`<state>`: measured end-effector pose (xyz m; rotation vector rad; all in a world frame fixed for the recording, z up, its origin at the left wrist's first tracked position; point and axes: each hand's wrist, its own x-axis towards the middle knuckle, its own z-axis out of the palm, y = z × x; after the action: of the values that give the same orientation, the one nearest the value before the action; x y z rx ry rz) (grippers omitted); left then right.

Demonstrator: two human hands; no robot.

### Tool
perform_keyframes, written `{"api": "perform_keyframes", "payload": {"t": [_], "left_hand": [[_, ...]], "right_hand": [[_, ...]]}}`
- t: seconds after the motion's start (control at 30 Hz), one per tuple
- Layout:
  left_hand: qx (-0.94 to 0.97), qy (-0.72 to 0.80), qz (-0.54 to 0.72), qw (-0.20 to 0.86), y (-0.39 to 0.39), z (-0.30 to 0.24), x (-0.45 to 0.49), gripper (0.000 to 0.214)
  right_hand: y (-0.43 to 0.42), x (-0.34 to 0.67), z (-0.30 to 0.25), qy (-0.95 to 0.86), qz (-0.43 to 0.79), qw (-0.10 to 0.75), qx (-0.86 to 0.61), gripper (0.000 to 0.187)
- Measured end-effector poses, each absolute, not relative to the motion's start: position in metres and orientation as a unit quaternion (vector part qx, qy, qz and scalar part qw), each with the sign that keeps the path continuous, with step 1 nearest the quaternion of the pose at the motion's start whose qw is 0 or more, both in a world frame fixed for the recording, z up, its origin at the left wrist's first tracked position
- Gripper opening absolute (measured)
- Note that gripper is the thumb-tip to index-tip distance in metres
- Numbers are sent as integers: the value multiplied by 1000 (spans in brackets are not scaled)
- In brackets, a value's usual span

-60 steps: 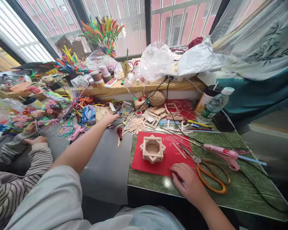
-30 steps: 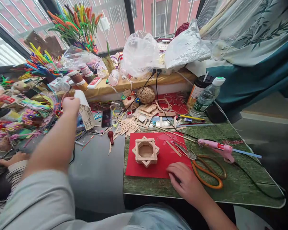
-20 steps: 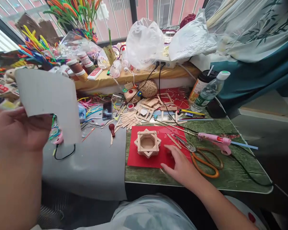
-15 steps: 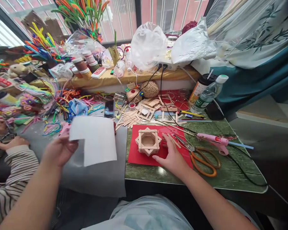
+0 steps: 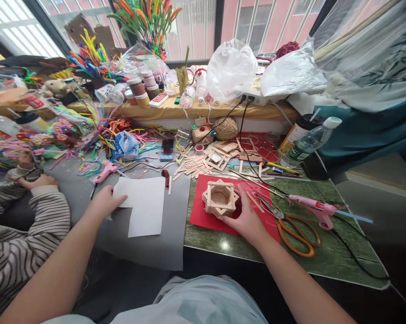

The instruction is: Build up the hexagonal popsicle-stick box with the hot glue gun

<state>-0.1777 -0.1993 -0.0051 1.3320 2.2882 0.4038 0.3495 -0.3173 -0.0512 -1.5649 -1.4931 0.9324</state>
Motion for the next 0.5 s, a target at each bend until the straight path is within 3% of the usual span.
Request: {"api": "perform_keyframes", "payload": {"t": [0.17,0.3,0.37,0.43,0.5], "left_hand": [[536,816,102,191,-200,-20,-158,55],[552,815,87,157,-199,-28,-141,68],[575,809,81,91,-200,-30,-132,77],[610,783,115,-39,-202,-30,-120,85],[657,734,144,-95,-203,-29,-103,79]], "right_hand": [[-318,346,-55,-599,353,352,-626,132],[-313,345,-58,-610,355,349,-616,140],[-311,346,-59,-605,352,362,-615,138],[-310,349,-61,-600,346,372,-618,138],[-311,351,-63,-598,346,375,-619,136]]}}
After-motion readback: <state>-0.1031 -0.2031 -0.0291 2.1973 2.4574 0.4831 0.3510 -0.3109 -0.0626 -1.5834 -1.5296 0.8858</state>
